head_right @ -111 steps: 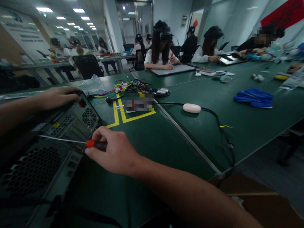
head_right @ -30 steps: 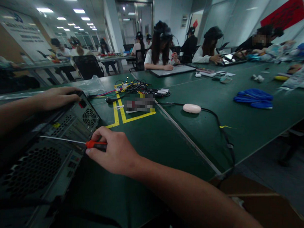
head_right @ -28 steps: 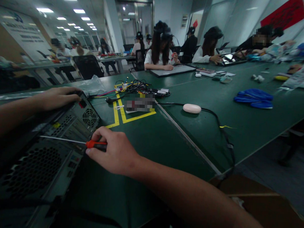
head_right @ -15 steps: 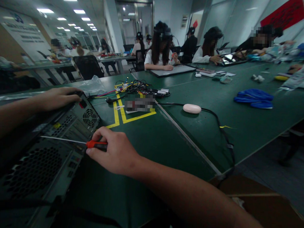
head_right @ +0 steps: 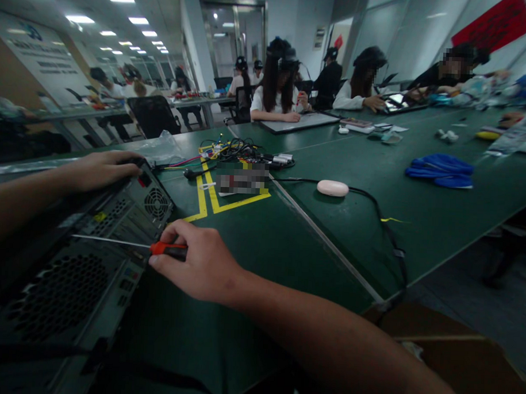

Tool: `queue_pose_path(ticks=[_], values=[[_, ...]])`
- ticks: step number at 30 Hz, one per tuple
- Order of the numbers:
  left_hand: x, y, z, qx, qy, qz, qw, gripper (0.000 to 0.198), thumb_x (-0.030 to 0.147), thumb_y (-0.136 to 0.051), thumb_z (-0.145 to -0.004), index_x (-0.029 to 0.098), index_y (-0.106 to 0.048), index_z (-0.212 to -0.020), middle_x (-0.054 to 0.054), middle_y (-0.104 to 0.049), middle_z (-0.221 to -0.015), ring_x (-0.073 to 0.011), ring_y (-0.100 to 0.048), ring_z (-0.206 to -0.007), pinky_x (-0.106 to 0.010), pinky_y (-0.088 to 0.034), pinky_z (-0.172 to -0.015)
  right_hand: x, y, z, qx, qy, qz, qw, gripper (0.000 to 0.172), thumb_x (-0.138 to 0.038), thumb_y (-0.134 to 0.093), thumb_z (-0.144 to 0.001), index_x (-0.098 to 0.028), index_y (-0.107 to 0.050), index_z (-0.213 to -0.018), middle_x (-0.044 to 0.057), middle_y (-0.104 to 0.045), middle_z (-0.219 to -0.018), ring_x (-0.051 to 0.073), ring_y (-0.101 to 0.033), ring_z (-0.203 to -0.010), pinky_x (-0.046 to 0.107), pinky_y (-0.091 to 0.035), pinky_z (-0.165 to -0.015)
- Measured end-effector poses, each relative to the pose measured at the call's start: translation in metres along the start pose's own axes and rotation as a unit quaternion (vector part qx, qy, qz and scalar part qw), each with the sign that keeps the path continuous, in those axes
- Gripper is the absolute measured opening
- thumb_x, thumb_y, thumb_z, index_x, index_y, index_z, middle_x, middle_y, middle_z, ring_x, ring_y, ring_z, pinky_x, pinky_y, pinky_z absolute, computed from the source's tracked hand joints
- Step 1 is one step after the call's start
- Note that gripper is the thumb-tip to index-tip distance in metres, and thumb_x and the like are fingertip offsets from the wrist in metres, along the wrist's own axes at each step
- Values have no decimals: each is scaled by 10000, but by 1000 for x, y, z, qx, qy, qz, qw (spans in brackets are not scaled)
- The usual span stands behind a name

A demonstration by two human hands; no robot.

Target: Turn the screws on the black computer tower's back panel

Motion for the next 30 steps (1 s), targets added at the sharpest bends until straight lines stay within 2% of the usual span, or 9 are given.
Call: queue_pose_path(ticks=[5, 13, 15, 17, 22, 30], values=[[-4, -1, -3, 4, -10, 3, 1000, 752, 569, -348, -816, 128, -570, -1383, -122, -598, -1431, -340, -565, -1277, -425, -388, -1136, 0, -1, 0, 0, -3, -5, 1000, 183, -325, -709, -867, -173, -643, -944, -1, -661, -836, 128, -602, -729, 261, -450, -654], [-5, -1, -3, 7, -16, 4, 1000, 747, 566, -366, -819, 118, -572, -1380, -154, -575, -1442, -343, -527, -1311, -440, -360, -1143, 4, -4, -2, 5, 8, 3, 1000, 223, -371, -631, -941, -162, -708, -931, 0, -675, -790, 112, -583, -689, 255, -428, -634], [-2, -1, -3, 3, -29, 6, 1000, 738, 549, -361, -822, 105, -572, -1372, -165, -581, -1427, -333, -539, -1294, -435, -371, -1133, 5, -3, -2, 10, 5, 4, 1000, 205, -366, -663, -913, -168, -679, -961, -9, -656, -781, 117, -592, -688, 261, -442, -644], [-2, 0, -3, 5, -33, 4, 999, 734, 557, -364, -830, 107, -575, -1370, -166, -590, -1413, -332, -541, -1288, -435, -374, -1128, 5, 0, -2, 25, 7, 25, 999, 285, -345, -750, -829, -183, -629, -1030, -18, -644, -808, 129, -600, -705, 273, -455, -662], [-4, 1, -3, 14, -33, 4, 999, 737, 561, -391, -824, 110, -579, -1375, -152, -597, -1410, -344, -540, -1290, -431, -383, -1117, 3, -2, -2, 12, 15, 7, 1000, 168, -231, -715, -836, -192, -589, -939, -1, -674, -852, 140, -642, -771, 287, -483, -730], [-2, 0, -1, 4, -24, -4, 1000, 716, 546, -347, -861, 114, -545, -1396, -146, -570, -1440, -314, -521, -1305, -441, -367, -1128, 2, -1, -2, 24, 27, 25, 999, 169, -266, -717, -854, -186, -614, -962, -14, -670, -827, 124, -627, -727, 274, -473, -704]])
Point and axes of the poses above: each hand's wrist, its own z-axis away from the middle knuckle, its own y-axis out of the back of the hand, x = y × z, the point moved 8 cm from there along -z, towards the middle knuckle
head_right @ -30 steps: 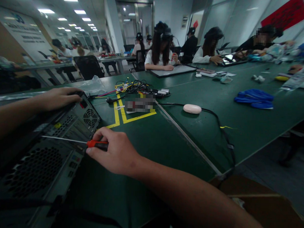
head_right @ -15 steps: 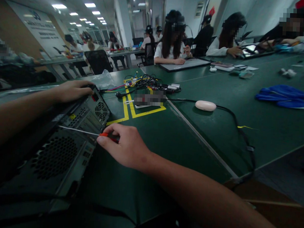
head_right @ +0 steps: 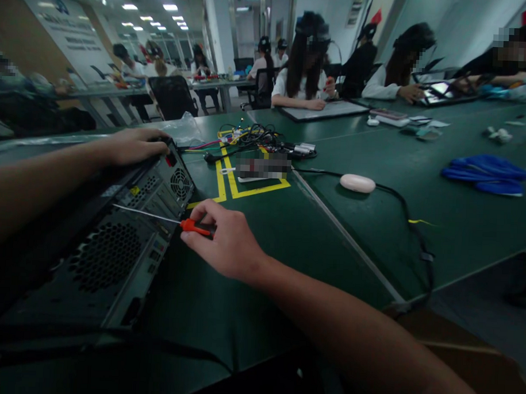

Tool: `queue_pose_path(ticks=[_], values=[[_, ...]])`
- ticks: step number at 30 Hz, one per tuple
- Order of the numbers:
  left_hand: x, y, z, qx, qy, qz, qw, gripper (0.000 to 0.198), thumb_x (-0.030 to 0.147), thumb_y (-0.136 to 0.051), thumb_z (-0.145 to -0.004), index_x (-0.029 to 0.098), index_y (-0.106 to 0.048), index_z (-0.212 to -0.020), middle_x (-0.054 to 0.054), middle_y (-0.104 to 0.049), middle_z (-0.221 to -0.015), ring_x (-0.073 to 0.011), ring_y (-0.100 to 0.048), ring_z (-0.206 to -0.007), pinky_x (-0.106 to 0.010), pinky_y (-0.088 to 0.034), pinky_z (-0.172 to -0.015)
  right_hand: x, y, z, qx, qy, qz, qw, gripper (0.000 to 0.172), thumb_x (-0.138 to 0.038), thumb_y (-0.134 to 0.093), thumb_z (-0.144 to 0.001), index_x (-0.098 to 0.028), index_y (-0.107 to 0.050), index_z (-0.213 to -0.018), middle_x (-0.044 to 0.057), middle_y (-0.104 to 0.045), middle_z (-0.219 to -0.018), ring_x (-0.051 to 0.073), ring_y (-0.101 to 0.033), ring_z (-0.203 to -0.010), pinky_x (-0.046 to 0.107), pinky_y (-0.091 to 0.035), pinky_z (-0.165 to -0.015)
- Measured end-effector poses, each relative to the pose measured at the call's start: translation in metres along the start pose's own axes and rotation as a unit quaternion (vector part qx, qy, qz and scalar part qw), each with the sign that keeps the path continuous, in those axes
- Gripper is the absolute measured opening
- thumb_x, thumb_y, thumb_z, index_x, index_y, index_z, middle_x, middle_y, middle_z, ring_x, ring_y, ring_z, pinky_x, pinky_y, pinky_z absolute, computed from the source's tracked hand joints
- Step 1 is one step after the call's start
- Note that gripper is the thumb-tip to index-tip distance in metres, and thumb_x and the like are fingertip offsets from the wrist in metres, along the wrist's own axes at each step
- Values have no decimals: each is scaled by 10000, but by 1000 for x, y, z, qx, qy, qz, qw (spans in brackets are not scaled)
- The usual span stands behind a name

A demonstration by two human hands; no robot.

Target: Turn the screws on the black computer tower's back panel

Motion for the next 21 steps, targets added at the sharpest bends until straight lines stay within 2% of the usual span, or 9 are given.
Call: queue_pose_path(ticks=[5, 11, 19, 21], values=[[5, 3, 4, 1, 9, -7, 1000, 705, 544, -353, -861, 126, -561, -1389, -142, -583, -1431, -334, -514, -1305, -448, -379, -1108, 2, 2, -1, 7, -14, 29, 999, 197, -307, -737, -844, -181, -635, -957, -10, -681, -817, 122, -609, -698, 276, -461, -688], [5, 2, 3, -2, 10, -6, 1000, 741, 553, -343, -866, 84, -537, -1405, -193, -569, -1434, -371, -524, -1297, -467, -387, -1093, 5, 3, -3, 11, -15, 25, 1000, 230, -358, -735, -850, -187, -638, -968, 11, -704, -884, 130, -634, -761, 283, -491, -761], [2, -2, -2, 4, -8, 0, 1000, 735, 576, -345, -872, 95, -558, -1384, -180, -599, -1397, -350, -547, -1267, -451, -396, -1087, 1, 6, -5, 11, -2, 51, 999, 243, -379, -730, -865, -160, -697, -964, 18, -707, -864, 132, -621, -759, 277, -470, -740], [2, 0, -2, 20, -13, 8, 1000, 720, 575, -361, -864, 100, -588, -1356, -173, -611, -1386, -351, -556, -1255, -455, -402, -1084, -1, 6, -5, 13, -5, 59, 998, 235, -379, -717, -874, -157, -707, -949, 15, -698, -851, 125, -601, -732, 272, -459, -717]])
Point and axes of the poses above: each hand's wrist, its own z-axis away from the middle knuckle, its own y-axis out of the back of the hand, x = y × z, the point moved 8 cm from there along -z, towards the middle knuckle
